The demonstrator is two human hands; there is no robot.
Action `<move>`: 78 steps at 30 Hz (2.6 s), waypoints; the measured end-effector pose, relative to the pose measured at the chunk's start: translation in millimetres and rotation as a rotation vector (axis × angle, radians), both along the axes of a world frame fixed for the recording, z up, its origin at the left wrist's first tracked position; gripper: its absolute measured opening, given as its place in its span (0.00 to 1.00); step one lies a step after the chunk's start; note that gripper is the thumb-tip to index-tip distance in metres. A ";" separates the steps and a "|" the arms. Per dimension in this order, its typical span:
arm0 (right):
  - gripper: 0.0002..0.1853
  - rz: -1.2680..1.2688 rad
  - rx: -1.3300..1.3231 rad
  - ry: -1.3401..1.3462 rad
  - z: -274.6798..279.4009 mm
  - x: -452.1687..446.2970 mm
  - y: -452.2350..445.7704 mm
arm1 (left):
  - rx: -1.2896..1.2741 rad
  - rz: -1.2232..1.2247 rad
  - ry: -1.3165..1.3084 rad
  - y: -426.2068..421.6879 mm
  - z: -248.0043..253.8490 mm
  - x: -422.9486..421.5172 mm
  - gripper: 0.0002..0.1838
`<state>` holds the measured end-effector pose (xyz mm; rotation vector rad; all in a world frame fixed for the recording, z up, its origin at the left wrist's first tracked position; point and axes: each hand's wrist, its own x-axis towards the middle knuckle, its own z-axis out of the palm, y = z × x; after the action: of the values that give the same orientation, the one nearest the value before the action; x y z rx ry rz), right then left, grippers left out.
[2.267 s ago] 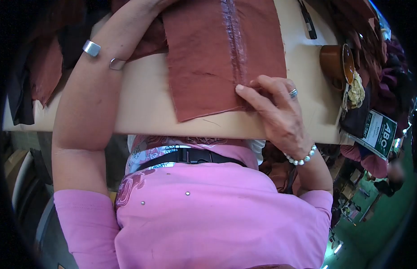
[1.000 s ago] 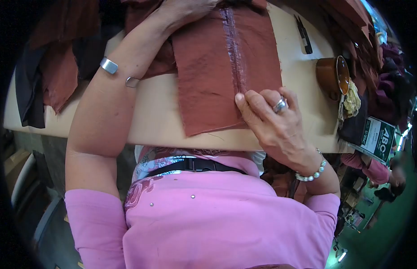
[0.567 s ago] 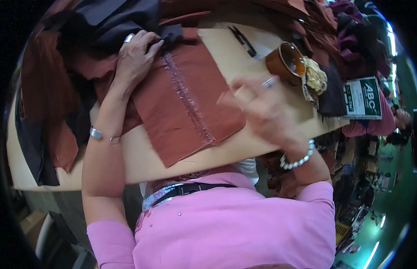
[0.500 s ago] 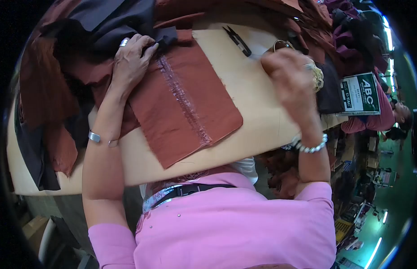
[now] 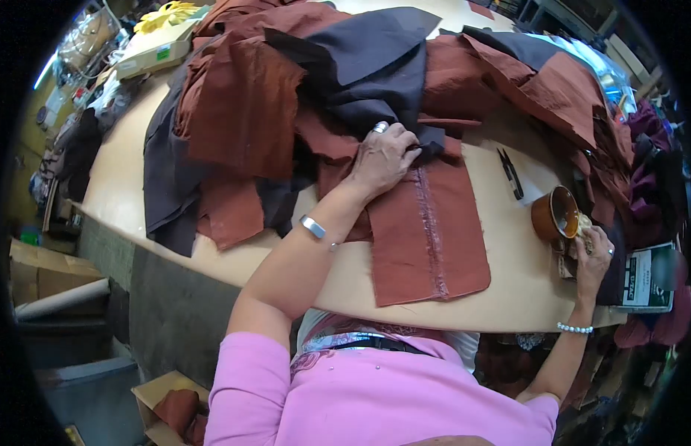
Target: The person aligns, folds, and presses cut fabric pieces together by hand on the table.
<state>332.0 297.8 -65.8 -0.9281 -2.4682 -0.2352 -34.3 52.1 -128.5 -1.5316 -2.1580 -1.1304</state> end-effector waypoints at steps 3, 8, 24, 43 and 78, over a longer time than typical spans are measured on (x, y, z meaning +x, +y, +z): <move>0.19 -0.096 -0.171 0.123 -0.2 2.0 -0.4 | -0.019 -0.002 -0.014 -1.4 1.6 0.2 0.08; 0.20 -0.009 -0.065 0.093 -3.6 21.9 11.1 | -0.014 0.009 -0.017 -10.6 12.9 2.6 0.11; 0.21 -0.015 -0.145 -0.014 8.2 19.5 16.1 | -0.282 0.595 -0.032 -48.1 66.9 -106.2 0.26; 0.44 0.578 -0.131 0.375 72.4 -112.4 -94.5 | -0.046 -0.611 -0.235 42.0 103.0 67.0 0.19; 0.19 -0.066 -0.482 0.845 -84.1 -27.6 33.2 | -0.640 0.792 0.215 24.9 31.1 -203.2 0.13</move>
<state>304.4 331.0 -149.9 -1.0163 -1.7120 0.6372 -237.5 77.0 -97.5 -0.7268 -2.6902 -0.0179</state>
